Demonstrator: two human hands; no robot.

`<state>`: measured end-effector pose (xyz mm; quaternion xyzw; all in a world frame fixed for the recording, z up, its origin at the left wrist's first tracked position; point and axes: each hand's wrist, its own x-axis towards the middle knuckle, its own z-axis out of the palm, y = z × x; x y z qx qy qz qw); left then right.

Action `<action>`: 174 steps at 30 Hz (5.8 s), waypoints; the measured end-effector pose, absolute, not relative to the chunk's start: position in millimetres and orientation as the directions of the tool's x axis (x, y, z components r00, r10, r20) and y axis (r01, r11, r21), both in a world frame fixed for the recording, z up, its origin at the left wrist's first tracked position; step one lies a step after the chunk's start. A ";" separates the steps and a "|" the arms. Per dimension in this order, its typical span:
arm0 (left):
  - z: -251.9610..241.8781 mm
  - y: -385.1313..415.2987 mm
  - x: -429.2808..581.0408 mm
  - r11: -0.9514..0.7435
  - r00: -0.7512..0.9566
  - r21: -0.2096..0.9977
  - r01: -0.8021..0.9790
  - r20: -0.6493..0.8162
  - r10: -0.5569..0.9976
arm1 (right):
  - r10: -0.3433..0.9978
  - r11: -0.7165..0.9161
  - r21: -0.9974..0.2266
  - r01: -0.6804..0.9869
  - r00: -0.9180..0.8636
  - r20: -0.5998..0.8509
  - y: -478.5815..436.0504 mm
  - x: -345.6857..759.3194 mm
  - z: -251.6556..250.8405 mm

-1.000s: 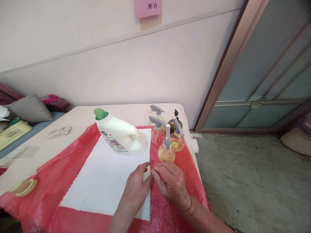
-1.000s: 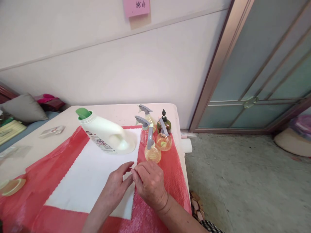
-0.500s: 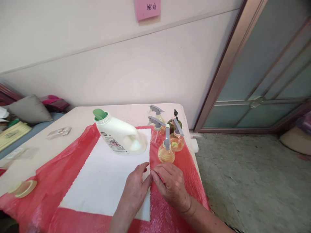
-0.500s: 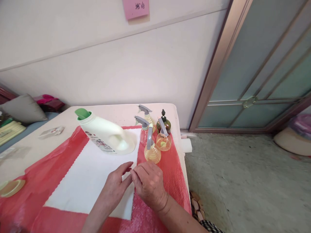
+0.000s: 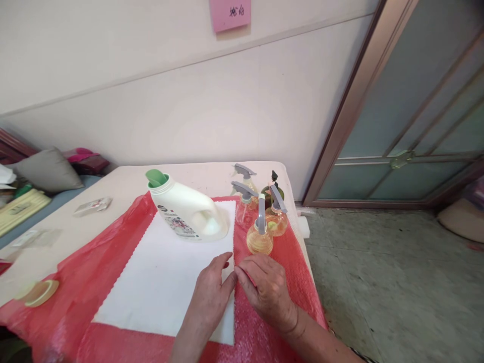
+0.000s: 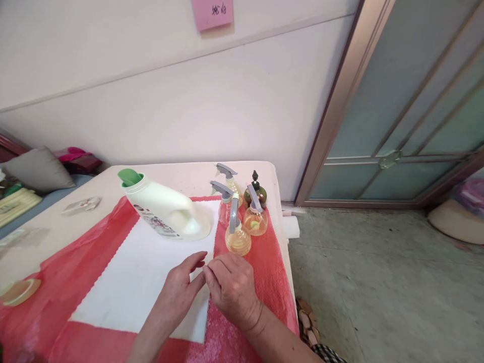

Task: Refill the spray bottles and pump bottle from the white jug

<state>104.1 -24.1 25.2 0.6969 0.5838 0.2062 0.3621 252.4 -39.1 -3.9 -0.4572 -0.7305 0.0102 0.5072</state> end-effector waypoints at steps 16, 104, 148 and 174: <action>25.3 -25.4 102.6 0.027 0.175 0.766 0.642 -0.180 0.968 | 0.667 0.343 -0.666 0.663 0.327 0.669 -28.7 258.1 -15.2; 28.8 -24.0 101.3 -0.105 0.237 0.749 0.654 -0.071 0.969 | 0.646 0.629 -0.452 0.633 -0.100 0.757 -40.0 254.2 -7.8; 36.5 -29.9 84.6 0.142 -0.025 0.829 0.541 -0.153 0.988 | 0.979 0.201 -0.966 0.160 0.005 0.205 -22.9 238.4 -17.0; 38.9 -31.1 81.1 0.178 -0.066 0.858 0.482 -0.168 0.984 | 0.996 0.057 -0.993 0.100 -0.071 0.050 -22.1 235.9 -9.2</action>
